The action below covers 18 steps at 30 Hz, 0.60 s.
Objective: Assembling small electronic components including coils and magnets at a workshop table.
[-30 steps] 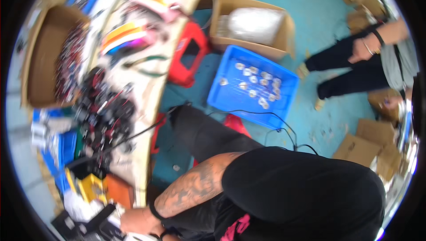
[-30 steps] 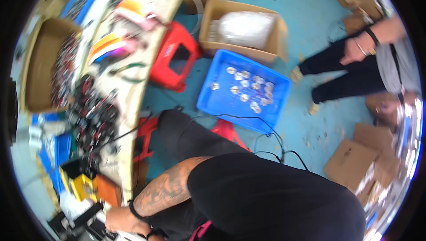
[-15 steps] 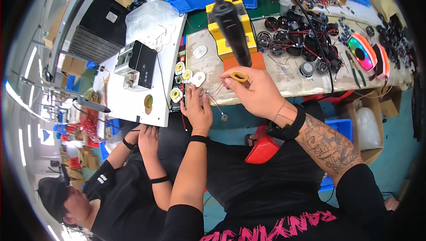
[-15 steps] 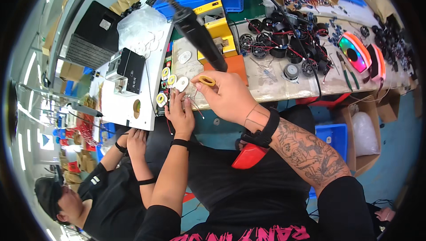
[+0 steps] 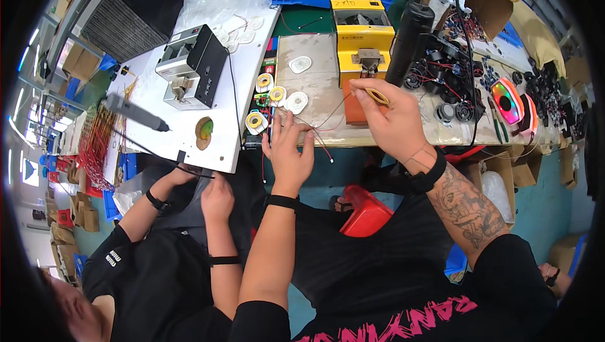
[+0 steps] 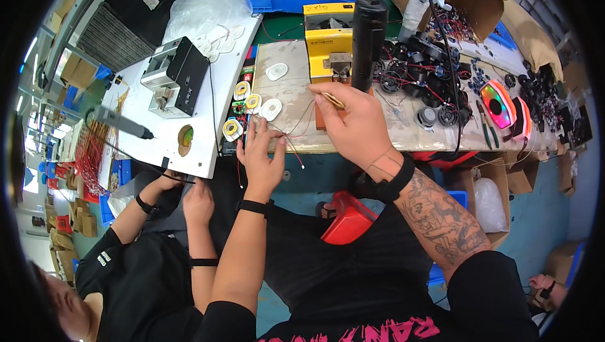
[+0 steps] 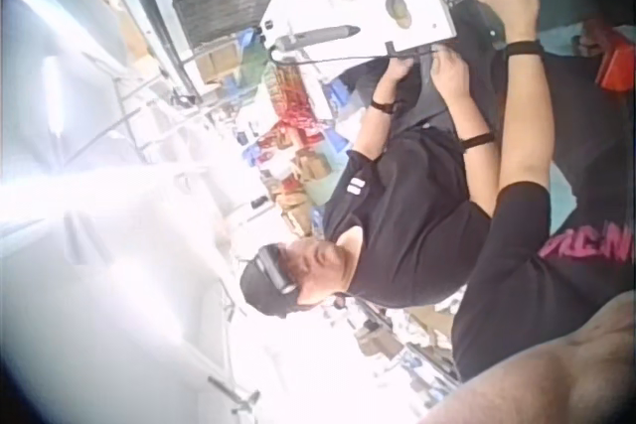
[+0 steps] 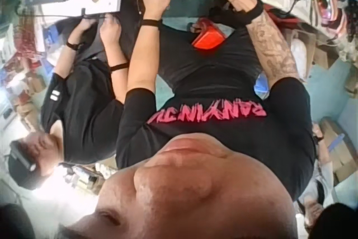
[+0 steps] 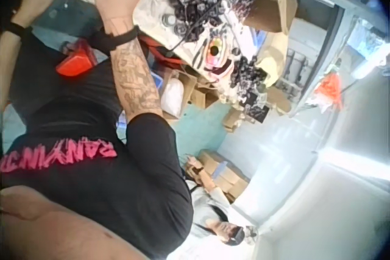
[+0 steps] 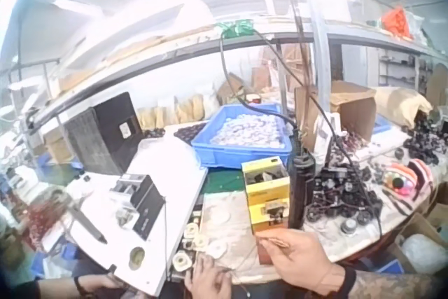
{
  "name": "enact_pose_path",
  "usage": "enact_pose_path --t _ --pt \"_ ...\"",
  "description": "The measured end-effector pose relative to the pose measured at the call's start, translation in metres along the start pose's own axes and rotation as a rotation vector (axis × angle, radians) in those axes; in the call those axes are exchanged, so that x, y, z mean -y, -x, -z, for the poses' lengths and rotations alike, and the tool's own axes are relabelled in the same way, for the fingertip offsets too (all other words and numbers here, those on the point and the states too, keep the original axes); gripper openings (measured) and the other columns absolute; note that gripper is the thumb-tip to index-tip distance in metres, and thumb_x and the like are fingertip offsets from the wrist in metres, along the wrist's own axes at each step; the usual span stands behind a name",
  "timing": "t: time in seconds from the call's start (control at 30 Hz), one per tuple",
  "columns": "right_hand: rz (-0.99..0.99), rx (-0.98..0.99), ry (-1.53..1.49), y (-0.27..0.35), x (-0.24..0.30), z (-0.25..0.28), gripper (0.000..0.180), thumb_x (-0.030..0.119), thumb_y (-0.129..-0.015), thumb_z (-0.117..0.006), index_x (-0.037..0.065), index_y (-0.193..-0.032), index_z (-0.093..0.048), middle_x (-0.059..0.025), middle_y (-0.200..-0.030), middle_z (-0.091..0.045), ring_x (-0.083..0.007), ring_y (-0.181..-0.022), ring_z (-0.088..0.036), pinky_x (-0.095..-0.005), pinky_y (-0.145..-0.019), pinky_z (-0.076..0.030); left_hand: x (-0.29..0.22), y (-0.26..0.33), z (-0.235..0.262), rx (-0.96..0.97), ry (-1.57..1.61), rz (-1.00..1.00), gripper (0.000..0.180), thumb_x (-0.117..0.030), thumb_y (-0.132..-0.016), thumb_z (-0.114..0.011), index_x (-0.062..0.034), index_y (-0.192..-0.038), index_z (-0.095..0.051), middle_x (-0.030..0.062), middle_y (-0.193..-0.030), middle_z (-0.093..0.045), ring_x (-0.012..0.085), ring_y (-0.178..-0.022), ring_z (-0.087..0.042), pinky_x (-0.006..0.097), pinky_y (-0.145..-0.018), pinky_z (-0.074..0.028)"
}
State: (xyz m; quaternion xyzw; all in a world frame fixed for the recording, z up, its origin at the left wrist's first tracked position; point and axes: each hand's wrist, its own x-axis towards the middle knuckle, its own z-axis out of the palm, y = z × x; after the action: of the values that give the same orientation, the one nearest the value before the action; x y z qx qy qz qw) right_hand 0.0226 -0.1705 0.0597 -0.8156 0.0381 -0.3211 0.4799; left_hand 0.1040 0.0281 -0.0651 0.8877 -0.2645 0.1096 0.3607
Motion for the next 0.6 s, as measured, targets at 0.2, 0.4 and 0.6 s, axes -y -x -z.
enact_pose_path --t 0.2,0.4,0.6 --pt "-0.169 0.166 -0.046 0.027 -0.003 0.009 0.019 0.008 -0.098 -0.064 0.001 -0.114 -0.071 -0.0107 -0.091 -0.075 -0.017 -0.082 -0.073 -0.03 -0.074 -0.057 0.003 -0.001 -0.006 -0.004 0.006 0.057 0.01 -0.025 -0.095 -0.066 -0.0166 -0.099 -0.067 0.0148 -0.148 -0.058 0.0334 -0.151 -0.034 0.058 -0.12 -0.007" --pt "-0.256 0.376 0.124 0.036 -0.017 -0.008 0.021 0.015 -0.099 -0.062 0.0 -0.113 -0.066 -0.015 -0.084 -0.07 -0.0242 -0.075 -0.071 -0.0364 -0.07 -0.055 0.0 -0.006 -0.008 -0.04 0.114 0.122 0.012 -0.026 -0.1 -0.061 -0.0143 -0.099 -0.064 0.0114 -0.147 -0.06 0.0336 -0.15 -0.035 0.06 -0.12 -0.006" --pt "-0.166 0.448 0.39 0.032 -0.029 -0.074 0.032 0.023 -0.086 -0.071 0.0 -0.106 -0.064 -0.0249 -0.082 -0.069 -0.0459 -0.079 -0.067 -0.0497 -0.072 -0.054 0.005 -0.005 -0.006 -0.046 0.157 0.152 0.012 -0.025 -0.101 -0.058 -0.0138 -0.1 -0.062 0.0137 -0.146 -0.059 0.033 -0.151 -0.035 0.059 -0.12 -0.005"
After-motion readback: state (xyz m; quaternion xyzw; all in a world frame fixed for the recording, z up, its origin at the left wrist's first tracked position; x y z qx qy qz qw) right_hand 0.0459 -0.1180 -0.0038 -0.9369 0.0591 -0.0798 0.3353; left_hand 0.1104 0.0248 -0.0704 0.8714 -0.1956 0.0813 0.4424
